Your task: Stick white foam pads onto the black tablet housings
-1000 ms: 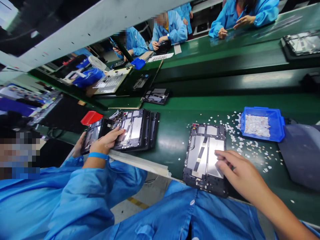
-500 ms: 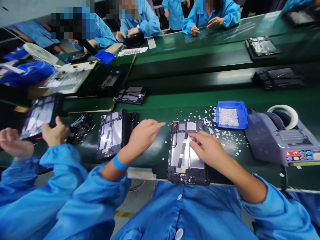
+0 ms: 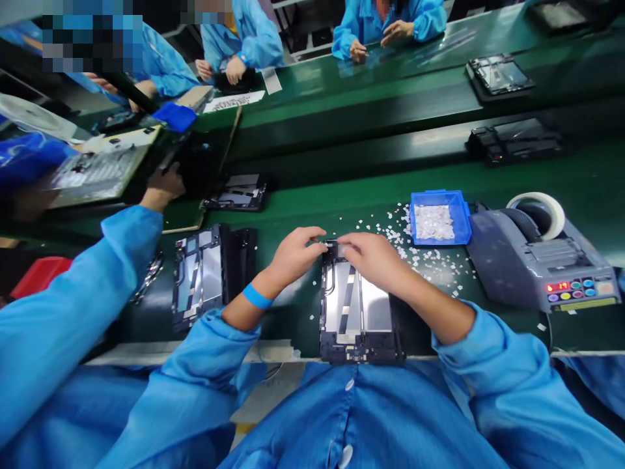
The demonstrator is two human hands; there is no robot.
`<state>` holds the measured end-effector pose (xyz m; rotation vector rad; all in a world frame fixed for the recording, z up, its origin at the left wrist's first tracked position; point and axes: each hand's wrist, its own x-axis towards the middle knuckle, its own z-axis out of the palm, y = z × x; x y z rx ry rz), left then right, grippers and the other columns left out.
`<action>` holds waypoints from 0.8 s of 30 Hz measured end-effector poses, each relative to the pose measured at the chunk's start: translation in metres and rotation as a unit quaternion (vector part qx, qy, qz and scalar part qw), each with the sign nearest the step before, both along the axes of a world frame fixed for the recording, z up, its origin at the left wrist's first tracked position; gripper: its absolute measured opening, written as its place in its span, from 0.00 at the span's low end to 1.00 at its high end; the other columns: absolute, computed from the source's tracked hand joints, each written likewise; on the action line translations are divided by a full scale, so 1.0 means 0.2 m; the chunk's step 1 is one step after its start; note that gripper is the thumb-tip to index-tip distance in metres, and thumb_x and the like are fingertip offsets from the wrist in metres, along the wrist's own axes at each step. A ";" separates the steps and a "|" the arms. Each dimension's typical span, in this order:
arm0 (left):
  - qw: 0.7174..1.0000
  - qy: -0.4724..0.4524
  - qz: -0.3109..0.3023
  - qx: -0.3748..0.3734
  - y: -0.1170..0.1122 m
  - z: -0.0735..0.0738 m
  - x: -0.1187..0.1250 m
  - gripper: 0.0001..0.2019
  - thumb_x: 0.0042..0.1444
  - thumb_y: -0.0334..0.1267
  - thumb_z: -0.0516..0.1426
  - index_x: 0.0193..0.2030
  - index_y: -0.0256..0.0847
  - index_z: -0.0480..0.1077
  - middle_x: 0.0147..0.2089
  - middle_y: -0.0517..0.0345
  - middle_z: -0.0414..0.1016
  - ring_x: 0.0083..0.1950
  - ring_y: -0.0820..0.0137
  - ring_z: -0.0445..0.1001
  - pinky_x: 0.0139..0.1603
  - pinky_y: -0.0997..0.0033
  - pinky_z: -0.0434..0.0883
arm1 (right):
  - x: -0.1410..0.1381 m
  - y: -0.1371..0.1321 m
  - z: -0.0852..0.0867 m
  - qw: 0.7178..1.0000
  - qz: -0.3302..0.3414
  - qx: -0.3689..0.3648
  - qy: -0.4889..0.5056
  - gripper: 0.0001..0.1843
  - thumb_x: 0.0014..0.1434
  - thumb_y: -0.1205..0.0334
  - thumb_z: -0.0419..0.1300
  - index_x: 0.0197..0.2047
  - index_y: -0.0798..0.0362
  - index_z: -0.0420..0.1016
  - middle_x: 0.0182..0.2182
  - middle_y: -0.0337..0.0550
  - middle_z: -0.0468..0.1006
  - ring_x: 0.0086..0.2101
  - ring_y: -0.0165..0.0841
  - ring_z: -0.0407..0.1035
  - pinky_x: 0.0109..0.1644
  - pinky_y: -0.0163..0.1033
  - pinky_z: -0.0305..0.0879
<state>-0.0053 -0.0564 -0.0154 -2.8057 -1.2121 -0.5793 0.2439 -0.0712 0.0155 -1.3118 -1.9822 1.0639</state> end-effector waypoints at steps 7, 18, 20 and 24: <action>0.983 -0.168 0.063 -0.031 -0.08 -0.07 0.06 0.08 0.65 0.34 0.56 0.38 0.43 0.78 0.52 0.51 0.78 0.49 0.63 0.74 0.51 0.61 0.72 | -0.18 0.19 -0.06 0.995 0.034 -0.089 0.027 0.07 0.63 0.69 0.62 0.38 0.55 0.83 0.32 0.39 0.82 0.32 0.30 0.73 0.35 0.33 0.61; 0.779 -0.474 0.239 -0.334 -0.23 -0.02 0.20 0.09 0.59 0.41 0.62 0.40 0.38 0.78 0.38 0.54 0.81 0.39 0.68 0.77 0.41 0.69 0.72 | -0.19 0.06 -0.08 0.997 -0.018 -0.003 0.071 0.06 0.65 0.66 0.61 0.43 0.52 0.79 0.36 0.38 0.83 0.36 0.30 0.75 0.41 0.34 0.64; 0.750 -0.507 0.241 -0.349 -0.22 -0.02 0.20 0.09 0.57 0.41 0.63 0.39 0.38 0.78 0.38 0.54 0.82 0.38 0.68 0.77 0.41 0.69 0.72 | -0.20 0.03 -0.09 0.998 -0.037 0.023 0.042 0.04 0.66 0.66 0.61 0.43 0.53 0.78 0.36 0.39 0.82 0.37 0.31 0.75 0.42 0.34 0.64; 0.749 -0.515 0.249 -0.335 -0.23 -0.03 0.21 0.08 0.56 0.41 0.64 0.38 0.38 0.78 0.36 0.55 0.80 0.36 0.69 0.74 0.38 0.71 0.70 | -0.21 -0.01 -0.09 0.995 -0.059 0.066 -0.053 0.06 0.68 0.65 0.59 0.42 0.53 0.79 0.38 0.43 0.84 0.39 0.36 0.77 0.44 0.38 0.64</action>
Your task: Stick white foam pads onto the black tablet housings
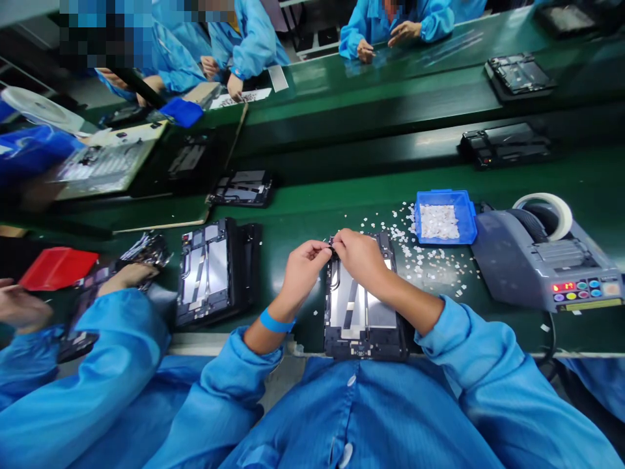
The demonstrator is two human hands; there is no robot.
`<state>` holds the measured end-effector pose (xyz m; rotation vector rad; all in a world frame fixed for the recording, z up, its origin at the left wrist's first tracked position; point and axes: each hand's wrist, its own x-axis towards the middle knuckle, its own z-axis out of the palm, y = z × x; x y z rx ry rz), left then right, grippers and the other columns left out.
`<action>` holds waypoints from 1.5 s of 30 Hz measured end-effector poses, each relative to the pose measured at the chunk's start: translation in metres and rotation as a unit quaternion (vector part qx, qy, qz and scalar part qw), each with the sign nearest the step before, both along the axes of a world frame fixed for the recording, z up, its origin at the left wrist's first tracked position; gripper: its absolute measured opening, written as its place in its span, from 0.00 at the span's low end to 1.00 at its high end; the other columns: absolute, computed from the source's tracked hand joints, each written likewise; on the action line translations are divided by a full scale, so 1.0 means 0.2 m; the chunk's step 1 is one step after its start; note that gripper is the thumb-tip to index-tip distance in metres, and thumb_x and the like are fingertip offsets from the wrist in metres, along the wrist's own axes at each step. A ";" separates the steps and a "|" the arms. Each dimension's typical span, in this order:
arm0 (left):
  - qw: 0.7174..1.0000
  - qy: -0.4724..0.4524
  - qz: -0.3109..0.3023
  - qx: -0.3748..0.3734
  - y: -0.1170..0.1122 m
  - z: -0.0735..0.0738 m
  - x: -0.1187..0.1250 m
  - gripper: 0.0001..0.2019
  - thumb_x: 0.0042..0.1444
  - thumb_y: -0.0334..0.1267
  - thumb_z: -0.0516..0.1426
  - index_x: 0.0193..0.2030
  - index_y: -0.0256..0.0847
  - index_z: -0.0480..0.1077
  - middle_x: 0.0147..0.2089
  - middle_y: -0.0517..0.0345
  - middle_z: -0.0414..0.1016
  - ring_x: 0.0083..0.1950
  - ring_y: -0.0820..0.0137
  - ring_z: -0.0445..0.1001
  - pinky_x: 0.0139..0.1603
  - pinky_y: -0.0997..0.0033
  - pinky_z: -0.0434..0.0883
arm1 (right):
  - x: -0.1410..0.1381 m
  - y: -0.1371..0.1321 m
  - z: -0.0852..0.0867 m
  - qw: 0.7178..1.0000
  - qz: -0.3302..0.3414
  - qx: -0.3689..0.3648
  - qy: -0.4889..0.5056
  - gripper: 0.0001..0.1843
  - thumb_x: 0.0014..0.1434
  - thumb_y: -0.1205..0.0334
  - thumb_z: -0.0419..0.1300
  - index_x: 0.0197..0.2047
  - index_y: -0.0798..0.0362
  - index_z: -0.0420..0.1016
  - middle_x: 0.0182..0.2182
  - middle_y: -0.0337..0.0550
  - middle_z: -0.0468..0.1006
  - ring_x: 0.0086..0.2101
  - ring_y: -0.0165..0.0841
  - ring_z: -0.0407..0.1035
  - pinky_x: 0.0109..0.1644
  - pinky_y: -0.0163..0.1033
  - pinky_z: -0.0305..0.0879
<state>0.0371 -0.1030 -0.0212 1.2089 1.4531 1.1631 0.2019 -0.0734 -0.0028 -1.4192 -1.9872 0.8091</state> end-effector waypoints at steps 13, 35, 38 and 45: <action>0.996 -0.081 -0.024 -0.039 -0.01 -0.01 -0.01 0.10 0.53 0.42 0.66 0.36 0.37 0.76 0.36 0.56 0.78 0.38 0.70 0.72 0.41 0.71 0.70 | 0.01 0.01 -0.02 0.990 0.042 -0.042 0.127 0.06 0.63 0.68 0.63 0.44 0.53 0.80 0.41 0.41 0.85 0.41 0.32 0.79 0.47 0.36 0.70; 0.996 -0.077 0.019 -0.034 0.01 -0.06 -0.01 0.08 0.54 0.40 0.64 0.35 0.38 0.73 0.34 0.57 0.76 0.32 0.73 0.69 0.35 0.73 0.65 | 0.65 0.12 0.09 0.919 -0.268 0.026 -0.289 0.17 0.70 0.57 0.55 0.45 0.60 0.81 0.37 0.58 0.81 0.38 0.44 0.75 0.41 0.43 0.61; 0.995 -0.085 0.020 -0.048 0.02 -0.08 -0.02 0.08 0.52 0.40 0.64 0.34 0.38 0.72 0.33 0.58 0.76 0.29 0.75 0.66 0.31 0.74 0.62 | 0.81 0.12 0.09 0.894 -0.277 0.021 -0.353 0.18 0.68 0.61 0.54 0.49 0.62 0.82 0.42 0.64 0.80 0.42 0.46 0.75 0.43 0.45 0.61; 0.998 -0.051 0.031 -0.001 0.00 -0.06 0.01 0.09 0.54 0.41 0.65 0.35 0.39 0.72 0.36 0.55 0.79 0.38 0.70 0.76 0.41 0.70 0.71 | 0.16 -0.06 0.03 0.987 0.035 0.089 -0.130 0.10 0.69 0.63 0.57 0.41 0.52 0.81 0.40 0.47 0.83 0.42 0.39 0.75 0.48 0.41 0.65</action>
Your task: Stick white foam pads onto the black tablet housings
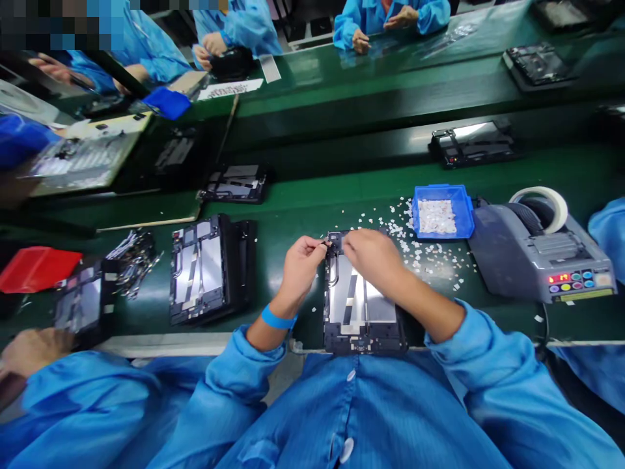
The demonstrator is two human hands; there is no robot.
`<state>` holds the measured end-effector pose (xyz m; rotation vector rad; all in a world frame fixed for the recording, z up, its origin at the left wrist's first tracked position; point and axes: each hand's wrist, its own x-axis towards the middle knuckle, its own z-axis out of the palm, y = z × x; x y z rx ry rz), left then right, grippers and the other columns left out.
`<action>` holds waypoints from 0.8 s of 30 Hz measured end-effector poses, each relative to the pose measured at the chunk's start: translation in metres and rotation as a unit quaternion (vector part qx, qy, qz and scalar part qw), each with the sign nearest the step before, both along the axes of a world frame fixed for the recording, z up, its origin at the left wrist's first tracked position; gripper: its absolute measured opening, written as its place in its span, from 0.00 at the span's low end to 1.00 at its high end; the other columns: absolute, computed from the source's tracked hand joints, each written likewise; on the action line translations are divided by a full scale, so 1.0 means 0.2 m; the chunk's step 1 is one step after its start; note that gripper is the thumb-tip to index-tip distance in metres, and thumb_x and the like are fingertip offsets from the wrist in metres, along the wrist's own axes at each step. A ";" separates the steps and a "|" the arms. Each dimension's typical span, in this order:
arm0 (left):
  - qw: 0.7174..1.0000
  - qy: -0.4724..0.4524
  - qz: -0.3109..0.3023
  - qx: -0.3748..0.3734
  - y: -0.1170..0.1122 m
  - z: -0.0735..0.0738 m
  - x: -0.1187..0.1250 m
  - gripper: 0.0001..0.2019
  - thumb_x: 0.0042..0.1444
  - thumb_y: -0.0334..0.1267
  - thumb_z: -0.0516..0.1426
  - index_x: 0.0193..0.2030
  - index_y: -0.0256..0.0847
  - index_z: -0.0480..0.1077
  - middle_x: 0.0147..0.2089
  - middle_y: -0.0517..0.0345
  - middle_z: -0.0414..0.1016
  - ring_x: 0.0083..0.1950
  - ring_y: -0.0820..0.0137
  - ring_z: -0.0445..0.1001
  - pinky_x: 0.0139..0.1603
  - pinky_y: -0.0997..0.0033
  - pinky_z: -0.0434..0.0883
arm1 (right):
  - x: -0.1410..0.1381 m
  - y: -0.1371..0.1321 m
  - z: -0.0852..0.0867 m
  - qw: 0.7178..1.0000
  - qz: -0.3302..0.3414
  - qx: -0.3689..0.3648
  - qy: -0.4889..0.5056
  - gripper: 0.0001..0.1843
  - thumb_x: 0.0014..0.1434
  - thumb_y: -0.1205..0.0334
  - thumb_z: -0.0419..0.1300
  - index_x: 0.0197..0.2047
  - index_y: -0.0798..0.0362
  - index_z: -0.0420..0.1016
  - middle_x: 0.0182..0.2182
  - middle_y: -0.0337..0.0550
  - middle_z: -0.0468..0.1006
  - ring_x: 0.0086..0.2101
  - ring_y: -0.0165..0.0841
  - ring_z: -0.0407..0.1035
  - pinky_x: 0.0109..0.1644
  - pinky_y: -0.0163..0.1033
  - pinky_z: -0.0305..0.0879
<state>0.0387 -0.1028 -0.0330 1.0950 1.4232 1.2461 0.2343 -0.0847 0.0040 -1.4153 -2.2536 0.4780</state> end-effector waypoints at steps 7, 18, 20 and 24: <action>0.995 0.095 0.016 0.042 -0.06 0.03 0.03 0.04 0.56 0.37 0.63 0.35 0.39 0.76 0.37 0.55 0.81 0.38 0.68 0.77 0.41 0.69 0.72 | -0.19 0.01 -0.02 0.998 -0.006 -0.047 -0.036 0.09 0.68 0.65 0.59 0.40 0.54 0.81 0.39 0.48 0.83 0.41 0.40 0.75 0.44 0.40 0.62; 0.999 0.052 -0.002 0.013 -0.04 0.01 0.01 0.05 0.55 0.38 0.64 0.35 0.39 0.76 0.37 0.54 0.81 0.38 0.68 0.77 0.41 0.70 0.71 | -0.11 0.09 0.00 0.999 -0.028 0.000 0.035 0.07 0.57 0.69 0.56 0.28 0.52 0.69 0.30 0.43 0.75 0.33 0.34 0.66 0.38 0.39 0.54; 1.000 0.013 0.000 -0.005 -0.02 0.00 0.01 0.07 0.54 0.40 0.64 0.34 0.38 0.75 0.36 0.54 0.81 0.37 0.70 0.76 0.40 0.71 0.70 | 0.07 0.13 0.02 0.995 -0.082 0.009 0.048 0.06 0.56 0.68 0.55 0.29 0.52 0.70 0.30 0.44 0.75 0.33 0.34 0.66 0.37 0.39 0.54; 1.000 -0.020 0.000 -0.016 -0.01 -0.01 0.00 0.09 0.53 0.41 0.65 0.35 0.37 0.75 0.36 0.54 0.81 0.36 0.71 0.76 0.39 0.72 0.70 | 0.50 0.19 0.05 0.953 -0.280 -0.026 -0.109 0.09 0.60 0.62 0.57 0.30 0.54 0.75 0.30 0.50 0.77 0.32 0.39 0.68 0.37 0.40 0.53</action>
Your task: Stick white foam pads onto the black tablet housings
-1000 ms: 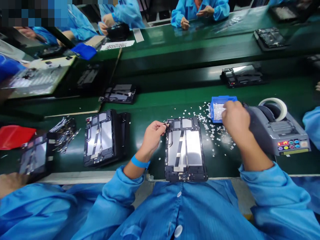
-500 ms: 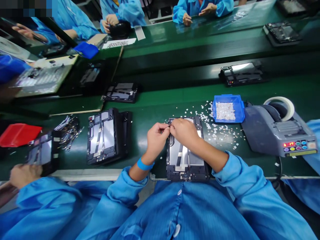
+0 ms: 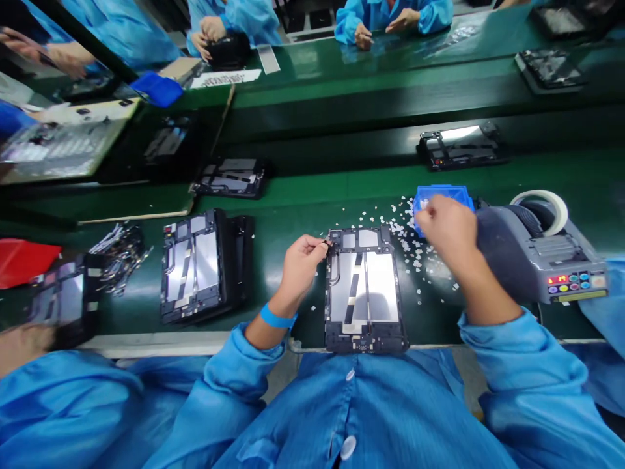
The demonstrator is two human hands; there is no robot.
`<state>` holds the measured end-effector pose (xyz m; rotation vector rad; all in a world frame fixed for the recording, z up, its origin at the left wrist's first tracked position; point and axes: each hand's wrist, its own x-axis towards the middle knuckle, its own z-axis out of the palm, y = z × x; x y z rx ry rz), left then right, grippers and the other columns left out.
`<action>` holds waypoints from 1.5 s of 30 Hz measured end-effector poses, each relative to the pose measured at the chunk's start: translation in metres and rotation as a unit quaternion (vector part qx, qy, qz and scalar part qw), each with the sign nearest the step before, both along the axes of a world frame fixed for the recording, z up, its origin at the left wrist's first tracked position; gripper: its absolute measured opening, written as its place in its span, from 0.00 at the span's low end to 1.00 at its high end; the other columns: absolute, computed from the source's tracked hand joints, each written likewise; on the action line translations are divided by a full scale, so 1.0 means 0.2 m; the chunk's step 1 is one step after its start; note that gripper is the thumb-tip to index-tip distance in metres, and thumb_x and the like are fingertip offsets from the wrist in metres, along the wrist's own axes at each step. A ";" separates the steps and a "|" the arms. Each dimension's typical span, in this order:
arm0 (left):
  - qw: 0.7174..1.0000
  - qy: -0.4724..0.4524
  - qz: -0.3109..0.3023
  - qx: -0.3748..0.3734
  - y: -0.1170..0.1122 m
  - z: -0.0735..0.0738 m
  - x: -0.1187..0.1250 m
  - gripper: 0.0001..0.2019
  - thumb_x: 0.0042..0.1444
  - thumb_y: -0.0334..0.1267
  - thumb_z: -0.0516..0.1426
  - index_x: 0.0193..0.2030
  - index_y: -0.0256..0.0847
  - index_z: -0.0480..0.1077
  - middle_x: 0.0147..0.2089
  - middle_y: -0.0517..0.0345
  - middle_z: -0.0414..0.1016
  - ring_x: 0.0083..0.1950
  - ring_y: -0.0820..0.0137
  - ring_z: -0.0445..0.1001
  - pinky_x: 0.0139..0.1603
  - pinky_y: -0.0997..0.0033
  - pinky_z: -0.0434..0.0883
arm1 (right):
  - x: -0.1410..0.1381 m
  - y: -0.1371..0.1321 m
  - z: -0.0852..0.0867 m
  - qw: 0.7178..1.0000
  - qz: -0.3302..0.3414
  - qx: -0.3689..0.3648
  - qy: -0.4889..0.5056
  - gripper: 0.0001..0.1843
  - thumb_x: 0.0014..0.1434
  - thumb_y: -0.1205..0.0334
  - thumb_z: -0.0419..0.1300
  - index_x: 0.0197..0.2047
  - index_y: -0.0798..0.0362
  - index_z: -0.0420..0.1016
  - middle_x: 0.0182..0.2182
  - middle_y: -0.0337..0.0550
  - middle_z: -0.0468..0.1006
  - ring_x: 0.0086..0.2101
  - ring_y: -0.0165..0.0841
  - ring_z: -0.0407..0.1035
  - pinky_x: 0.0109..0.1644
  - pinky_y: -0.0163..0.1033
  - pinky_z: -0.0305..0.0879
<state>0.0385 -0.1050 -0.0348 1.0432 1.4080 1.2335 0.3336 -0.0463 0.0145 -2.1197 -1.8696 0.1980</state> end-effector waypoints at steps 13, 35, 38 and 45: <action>0.911 0.370 -0.084 0.163 0.03 0.09 -0.22 0.10 0.67 0.34 0.57 0.48 0.40 0.80 0.45 0.53 0.83 0.45 0.67 0.79 0.50 0.66 0.74 | -0.62 0.05 0.10 0.954 0.200 -0.189 0.122 0.18 0.67 0.55 0.59 0.31 0.55 0.81 0.28 0.45 0.80 0.28 0.32 0.69 0.33 0.38 0.54; 0.738 0.593 -0.235 0.219 0.09 0.05 -0.20 0.19 0.73 0.33 0.51 0.64 0.45 0.76 0.55 0.52 0.80 0.48 0.60 0.72 0.47 0.59 0.68 | -0.71 0.15 0.06 0.945 0.193 -0.263 0.033 0.10 0.59 0.61 0.62 0.31 0.55 0.84 0.28 0.47 0.80 0.30 0.36 0.74 0.35 0.37 0.61; 0.717 0.619 -0.248 0.204 0.10 0.07 -0.19 0.19 0.73 0.34 0.52 0.65 0.45 0.76 0.56 0.51 0.79 0.48 0.59 0.71 0.45 0.59 0.66 | -0.70 0.15 0.04 0.949 0.204 -0.239 0.024 0.10 0.60 0.60 0.62 0.32 0.54 0.84 0.29 0.46 0.81 0.30 0.35 0.73 0.33 0.37 0.58; 0.704 0.610 -0.302 0.201 0.15 0.12 -0.21 0.19 0.74 0.35 0.50 0.64 0.47 0.77 0.53 0.48 0.78 0.48 0.60 0.71 0.46 0.60 0.65 | -0.55 -0.01 -0.10 0.952 0.283 -0.062 0.101 0.14 0.68 0.64 0.56 0.48 0.54 0.83 0.40 0.45 0.82 0.40 0.35 0.73 0.44 0.38 0.62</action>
